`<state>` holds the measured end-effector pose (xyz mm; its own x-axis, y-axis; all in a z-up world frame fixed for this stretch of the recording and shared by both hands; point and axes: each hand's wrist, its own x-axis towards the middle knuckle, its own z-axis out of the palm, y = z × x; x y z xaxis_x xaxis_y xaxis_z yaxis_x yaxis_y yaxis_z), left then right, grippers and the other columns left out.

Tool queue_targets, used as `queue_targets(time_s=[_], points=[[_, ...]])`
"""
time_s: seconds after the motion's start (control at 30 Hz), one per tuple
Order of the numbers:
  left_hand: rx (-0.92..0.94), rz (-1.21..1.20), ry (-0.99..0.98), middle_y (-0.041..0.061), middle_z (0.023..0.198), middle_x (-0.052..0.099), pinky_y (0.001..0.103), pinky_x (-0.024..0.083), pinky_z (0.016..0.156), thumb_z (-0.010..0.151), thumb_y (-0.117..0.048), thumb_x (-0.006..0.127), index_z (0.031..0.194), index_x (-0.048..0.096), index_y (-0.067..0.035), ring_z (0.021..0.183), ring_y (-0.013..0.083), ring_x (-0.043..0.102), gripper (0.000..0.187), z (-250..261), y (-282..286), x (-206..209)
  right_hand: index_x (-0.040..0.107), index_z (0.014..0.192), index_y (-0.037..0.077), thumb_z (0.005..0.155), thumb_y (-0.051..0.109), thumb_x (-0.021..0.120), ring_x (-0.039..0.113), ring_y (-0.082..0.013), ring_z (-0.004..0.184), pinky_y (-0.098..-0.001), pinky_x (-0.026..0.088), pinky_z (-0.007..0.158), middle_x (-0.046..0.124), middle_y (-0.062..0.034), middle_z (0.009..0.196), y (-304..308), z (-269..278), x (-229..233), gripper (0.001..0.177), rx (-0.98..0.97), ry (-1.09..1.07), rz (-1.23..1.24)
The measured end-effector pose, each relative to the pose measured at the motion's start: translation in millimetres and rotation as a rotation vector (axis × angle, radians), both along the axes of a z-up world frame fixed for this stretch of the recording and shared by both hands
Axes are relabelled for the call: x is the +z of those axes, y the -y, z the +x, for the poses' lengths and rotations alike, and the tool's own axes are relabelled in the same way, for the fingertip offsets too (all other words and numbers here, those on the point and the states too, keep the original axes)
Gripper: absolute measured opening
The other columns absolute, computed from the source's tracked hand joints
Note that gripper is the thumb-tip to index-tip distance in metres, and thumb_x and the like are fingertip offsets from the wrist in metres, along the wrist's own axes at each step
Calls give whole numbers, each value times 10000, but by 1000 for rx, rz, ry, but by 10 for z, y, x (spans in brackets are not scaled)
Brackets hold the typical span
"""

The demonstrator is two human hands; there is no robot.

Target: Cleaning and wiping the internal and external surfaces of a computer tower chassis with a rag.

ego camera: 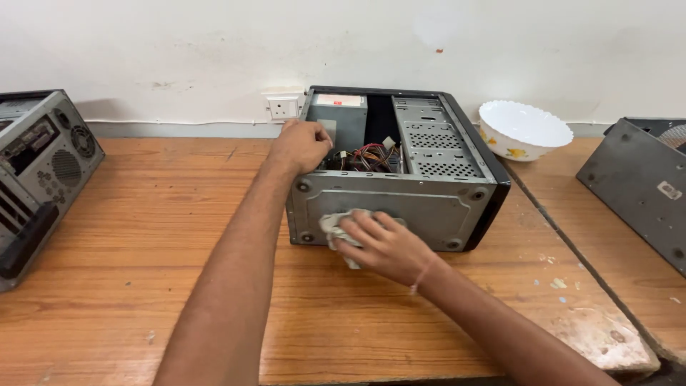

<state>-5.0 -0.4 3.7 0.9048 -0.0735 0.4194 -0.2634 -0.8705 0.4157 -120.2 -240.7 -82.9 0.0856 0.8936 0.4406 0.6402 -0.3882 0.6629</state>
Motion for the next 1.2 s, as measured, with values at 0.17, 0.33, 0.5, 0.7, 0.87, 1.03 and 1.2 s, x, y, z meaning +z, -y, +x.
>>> queue_targets(time_s=[0.17,0.33,0.5,0.7,0.87,1.03,1.2], points=[[31,15,-59,58,1063,755,429,465,1042,851,-332,672,981,790,-163,1260,288,521,244,-81,72,84,643,1316,192,858,292,819,548,-273,1246,-418,510,992,607,-121,1356,487,89,203,501,-34,111,251],[53,26,-72,67,1062,751,430,465,1056,868,-364,669,998,783,-148,1274,277,518,277,-105,54,85,605,1338,157,888,282,870,524,-285,1257,-425,489,1002,587,-130,1354,704,98,85,537,-1,92,424],[49,41,-63,67,1088,749,435,464,1062,862,-336,649,1007,789,-160,1292,286,512,267,-68,44,45,603,1308,303,706,211,838,561,-225,1209,-379,520,966,586,-56,1361,1058,129,-113,653,-141,182,-177],[60,55,-59,60,1089,750,440,453,1079,871,-352,646,1007,790,-173,1285,295,515,266,-24,21,50,613,1357,218,879,235,829,555,-263,1192,-425,463,931,587,-84,1334,1308,-87,291,525,-108,138,345],[27,1,-100,64,1087,756,416,482,1056,858,-277,685,1002,790,-162,1233,273,578,213,-160,64,161,610,1312,203,781,267,824,553,-291,1194,-416,483,974,582,-125,1345,1336,9,-33,576,-90,70,50],[-35,-237,-182,74,1098,758,355,558,986,773,-62,750,1016,763,-129,1094,227,710,253,-130,-38,114,583,1356,160,853,220,812,533,-302,1245,-445,472,994,584,-153,1376,1053,147,-78,556,-38,110,193],[-110,-383,-58,62,1140,738,353,544,938,670,167,580,1027,795,-121,1068,200,674,507,14,-84,16,471,1455,193,774,76,814,454,-309,1317,-486,407,1086,533,-116,1420,580,153,-265,771,-203,-14,-360]])
